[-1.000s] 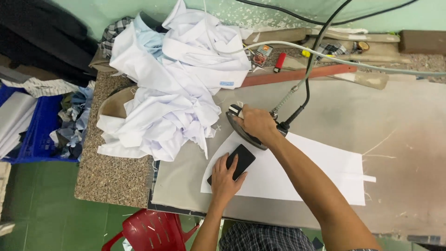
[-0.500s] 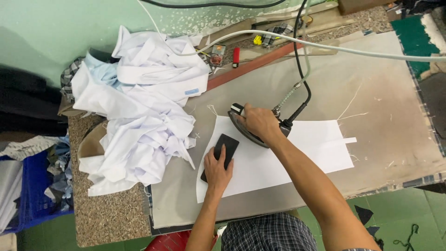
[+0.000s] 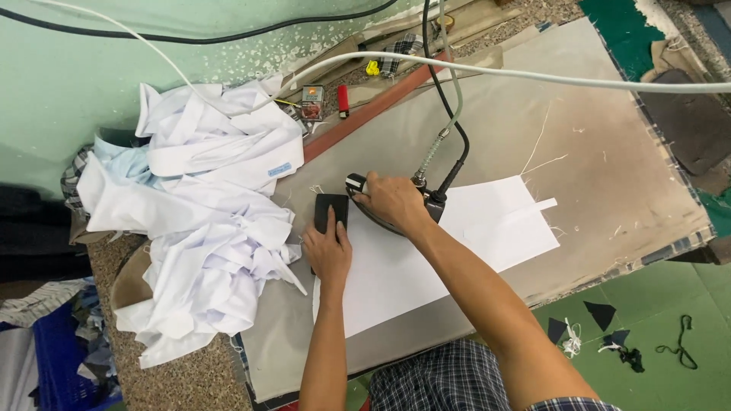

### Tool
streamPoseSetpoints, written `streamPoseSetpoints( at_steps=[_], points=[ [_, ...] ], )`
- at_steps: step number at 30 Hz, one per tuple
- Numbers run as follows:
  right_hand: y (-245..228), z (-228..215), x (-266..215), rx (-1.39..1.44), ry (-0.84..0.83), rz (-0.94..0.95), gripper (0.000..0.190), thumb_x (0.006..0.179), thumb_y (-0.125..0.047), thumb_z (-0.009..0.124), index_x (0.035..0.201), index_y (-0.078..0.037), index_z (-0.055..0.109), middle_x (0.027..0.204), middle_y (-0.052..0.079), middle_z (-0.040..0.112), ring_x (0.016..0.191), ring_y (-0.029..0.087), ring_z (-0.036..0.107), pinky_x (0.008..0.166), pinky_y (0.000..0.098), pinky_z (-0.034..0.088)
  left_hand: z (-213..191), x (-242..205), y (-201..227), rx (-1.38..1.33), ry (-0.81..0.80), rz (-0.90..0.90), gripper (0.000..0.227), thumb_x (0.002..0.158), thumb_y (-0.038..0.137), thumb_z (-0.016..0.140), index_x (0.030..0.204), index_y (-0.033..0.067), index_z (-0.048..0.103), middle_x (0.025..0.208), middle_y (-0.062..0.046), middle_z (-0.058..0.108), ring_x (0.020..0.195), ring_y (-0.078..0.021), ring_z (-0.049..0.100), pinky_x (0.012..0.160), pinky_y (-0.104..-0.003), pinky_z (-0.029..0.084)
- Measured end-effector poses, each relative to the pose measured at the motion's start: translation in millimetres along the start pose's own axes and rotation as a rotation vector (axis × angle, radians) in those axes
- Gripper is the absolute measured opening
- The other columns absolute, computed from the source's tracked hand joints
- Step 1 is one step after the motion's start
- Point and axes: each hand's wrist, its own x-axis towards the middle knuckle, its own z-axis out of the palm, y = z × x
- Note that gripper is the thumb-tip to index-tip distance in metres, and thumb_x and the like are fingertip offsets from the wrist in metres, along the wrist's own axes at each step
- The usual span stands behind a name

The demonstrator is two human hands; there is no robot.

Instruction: The person irons a white fabric piece on a work table using a steam iron and a black rectangular pressing block. They repeatedly move the iron over the fabric while holding the block in place with the other hand. The person occasionally adjusts the fabric's position on the table.

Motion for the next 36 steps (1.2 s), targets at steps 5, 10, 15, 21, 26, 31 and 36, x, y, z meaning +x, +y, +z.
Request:
streamPoseSetpoints(
  at_steps=[5, 10, 15, 21, 26, 31, 36],
  points=[
    [0.4, -1.6, -0.3, 0.017, -0.032, 0.004, 0.045, 0.101, -0.05, 0.051, 0.099, -0.005, 0.058, 0.086, 0.023, 0.074, 0.085, 0.038, 0.076, 0.077, 0.0489, 0.061, 2.7, 1.1, -0.8, 0.011, 0.024, 0.014, 0.038, 0.107, 0.036, 0.047, 0.139, 0.0273, 0.064, 0.126, -0.017, 0.053, 0.11, -0.0333, 0.053, 0.083, -0.043, 0.045],
    [-0.4, -4.1, 1.3, 0.051, -0.044, 0.017, 0.047, 0.101, -0.049, 0.051, 0.105, -0.003, 0.061, 0.091, 0.023, 0.074, 0.088, 0.039, 0.076, 0.078, 0.0491, 0.06, 13.8, -0.9, -6.4, 0.019, 0.051, 0.012, 0.038, 0.107, 0.036, 0.047, 0.142, 0.0302, 0.062, 0.128, -0.016, 0.053, 0.111, -0.033, 0.053, 0.085, -0.044, 0.044],
    [3.3, -4.2, 4.7, 0.086, -0.086, 0.01, 0.048, 0.101, -0.05, 0.051, 0.106, -0.003, 0.061, 0.092, 0.025, 0.074, 0.089, 0.04, 0.076, 0.078, 0.05, 0.06, 18.0, -1.1, -7.9, 0.028, 0.136, 0.032, 0.04, 0.106, 0.035, 0.05, 0.144, 0.0256, 0.057, 0.125, -0.015, 0.053, 0.108, -0.0301, 0.052, 0.083, -0.041, 0.044],
    [9.9, 3.8, 12.7, -0.037, -0.111, -0.061, 0.047, 0.103, -0.051, 0.046, 0.102, -0.005, 0.057, 0.085, 0.023, 0.073, 0.083, 0.036, 0.077, 0.074, 0.0456, 0.061, 18.1, -1.0, -7.0, 0.053, 0.167, 0.02, 0.043, 0.105, 0.038, 0.052, 0.145, 0.0221, 0.057, 0.125, -0.013, 0.055, 0.107, -0.0281, 0.053, 0.083, -0.039, 0.045],
    [34.7, -7.8, 11.8, -0.116, -0.17, -0.2, 0.049, 0.103, -0.053, 0.045, 0.103, -0.005, 0.056, 0.086, 0.024, 0.073, 0.085, 0.038, 0.076, 0.074, 0.0488, 0.061, 14.8, -1.4, -3.9, 0.069, 0.133, -0.015, 0.047, 0.104, 0.045, 0.054, 0.145, 0.0233, 0.058, 0.122, -0.012, 0.056, 0.107, -0.0267, 0.054, 0.084, -0.037, 0.046],
    [82.5, -19.0, 4.7, -0.238, -0.247, -0.324, 0.05, 0.103, -0.055, 0.045, 0.105, -0.006, 0.058, 0.086, 0.023, 0.074, 0.087, 0.036, 0.077, 0.077, 0.0447, 0.061, 12.9, -1.7, -1.5, 0.06, 0.084, -0.034, 0.053, 0.1, 0.052, 0.058, 0.145, 0.0241, 0.059, 0.124, -0.012, 0.057, 0.11, -0.027, 0.055, 0.088, -0.039, 0.047],
    [138.1, -41.1, -12.5, -0.277, -0.317, -0.286, 0.05, 0.102, -0.055, 0.046, 0.112, -0.008, 0.058, 0.09, 0.022, 0.076, 0.091, 0.035, 0.077, 0.081, 0.0444, 0.06, 8.9, -1.4, 1.3, 0.076, 0.043, -0.048, 0.053, 0.1, 0.054, 0.057, 0.145, 0.0257, 0.059, 0.125, -0.011, 0.056, 0.11, -0.0258, 0.056, 0.089, -0.039, 0.047]
  ],
)
